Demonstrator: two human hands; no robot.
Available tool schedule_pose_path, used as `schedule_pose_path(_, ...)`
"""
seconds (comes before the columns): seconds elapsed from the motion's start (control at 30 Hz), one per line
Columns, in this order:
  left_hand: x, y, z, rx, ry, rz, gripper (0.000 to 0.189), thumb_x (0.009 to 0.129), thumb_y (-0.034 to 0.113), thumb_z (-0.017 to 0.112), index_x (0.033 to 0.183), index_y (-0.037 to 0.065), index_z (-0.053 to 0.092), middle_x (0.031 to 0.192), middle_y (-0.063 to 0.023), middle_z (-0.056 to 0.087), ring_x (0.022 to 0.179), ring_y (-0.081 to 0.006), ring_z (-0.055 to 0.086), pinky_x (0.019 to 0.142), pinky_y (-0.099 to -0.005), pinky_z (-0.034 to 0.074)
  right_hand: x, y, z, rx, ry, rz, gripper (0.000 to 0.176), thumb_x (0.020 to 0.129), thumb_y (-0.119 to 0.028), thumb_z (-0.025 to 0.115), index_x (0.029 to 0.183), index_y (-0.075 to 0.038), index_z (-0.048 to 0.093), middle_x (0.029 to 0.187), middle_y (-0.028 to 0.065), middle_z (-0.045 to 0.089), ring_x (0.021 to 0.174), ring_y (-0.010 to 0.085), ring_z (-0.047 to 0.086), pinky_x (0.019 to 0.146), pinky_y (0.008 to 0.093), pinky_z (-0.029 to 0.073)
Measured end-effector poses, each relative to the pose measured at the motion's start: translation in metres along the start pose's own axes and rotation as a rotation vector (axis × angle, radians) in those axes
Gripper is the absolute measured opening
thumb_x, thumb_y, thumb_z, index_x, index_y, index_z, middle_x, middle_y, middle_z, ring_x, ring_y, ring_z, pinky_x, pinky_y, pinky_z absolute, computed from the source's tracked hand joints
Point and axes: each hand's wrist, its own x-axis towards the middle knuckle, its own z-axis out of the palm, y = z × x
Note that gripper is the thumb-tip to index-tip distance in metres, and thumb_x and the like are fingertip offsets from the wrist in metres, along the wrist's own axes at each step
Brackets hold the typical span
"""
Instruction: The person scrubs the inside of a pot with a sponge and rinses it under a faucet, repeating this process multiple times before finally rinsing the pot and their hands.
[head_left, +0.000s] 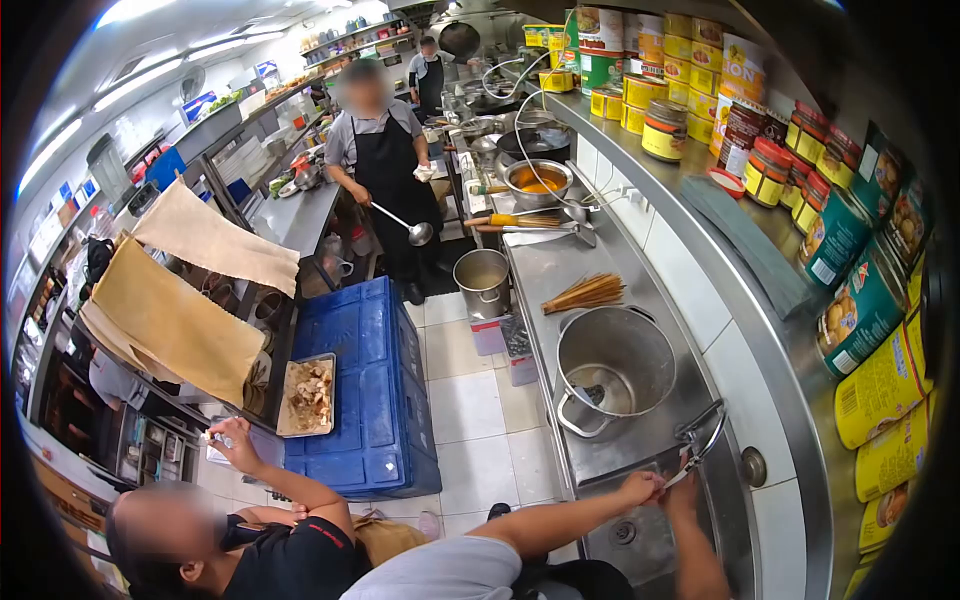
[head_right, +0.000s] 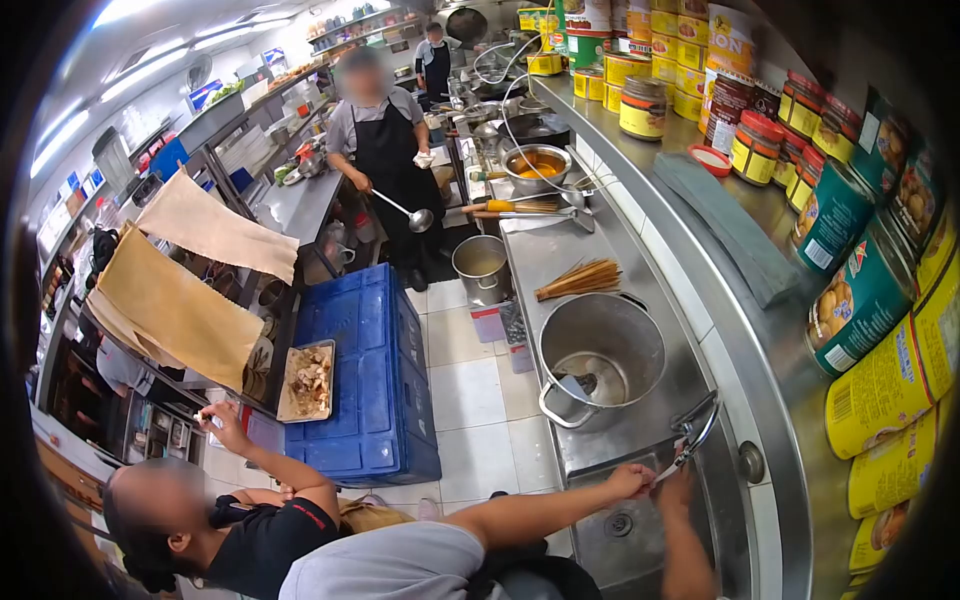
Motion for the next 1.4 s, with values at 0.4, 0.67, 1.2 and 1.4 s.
schedule_pose_path(0.4,-0.021,0.024,0.064,0.781,0.601,0.040,0.052,0.089,0.037,0.058,0.134,0.012,0.053,0.130,-0.0263,0.056,0.124,-0.0395,0.053,0.102,-0.0550,0.041,-0.038,0.052,0.037,0.559,-0.208,0.199,0.042,0.094,-0.051,0.054,0.107,-0.012,0.060,0.085,0.0016,0.063,0.079,0.0204,0.062,0.076,0.0361,0.055)
schedule_pose_path(0.67,-0.063,-0.007,0.041,-0.026,0.303,0.713,0.068,0.096,0.056,0.048,0.143,0.006,0.046,0.150,-0.0231,0.038,0.139,-0.0397,0.038,0.114,-0.0483,0.032,0.079,0.111,-0.062,0.756,-0.333,0.092,0.026,0.097,-0.032,0.055,0.108,-0.010,0.061,0.096,0.0038,0.065,0.096,0.0222,0.064,0.087,0.0402,0.055)
schedule_pose_path(1.2,0.121,-0.054,0.052,-0.155,0.241,-0.119,0.073,0.096,0.064,0.039,0.107,-0.003,0.065,0.097,-0.0257,0.069,0.107,-0.0359,0.065,0.090,-0.0459,0.048,-0.126,0.006,0.074,0.355,0.113,-0.127,0.049,0.098,-0.033,0.057,0.141,-0.013,0.046,0.142,0.0074,0.045,0.124,0.0226,0.050,0.102,0.0381,0.044)
schedule_pose_path(1.4,0.105,-0.045,0.059,-0.238,0.191,-0.156,0.069,0.095,0.064,0.042,0.113,0.000,0.063,0.105,-0.0241,0.066,0.110,-0.0356,0.063,0.093,-0.0471,0.047,-0.100,0.018,0.072,0.981,-0.236,-0.176,0.054,0.095,-0.052,0.054,0.131,-0.013,0.053,0.132,0.0083,0.055,0.113,0.0192,0.058,0.098,0.0368,0.048)
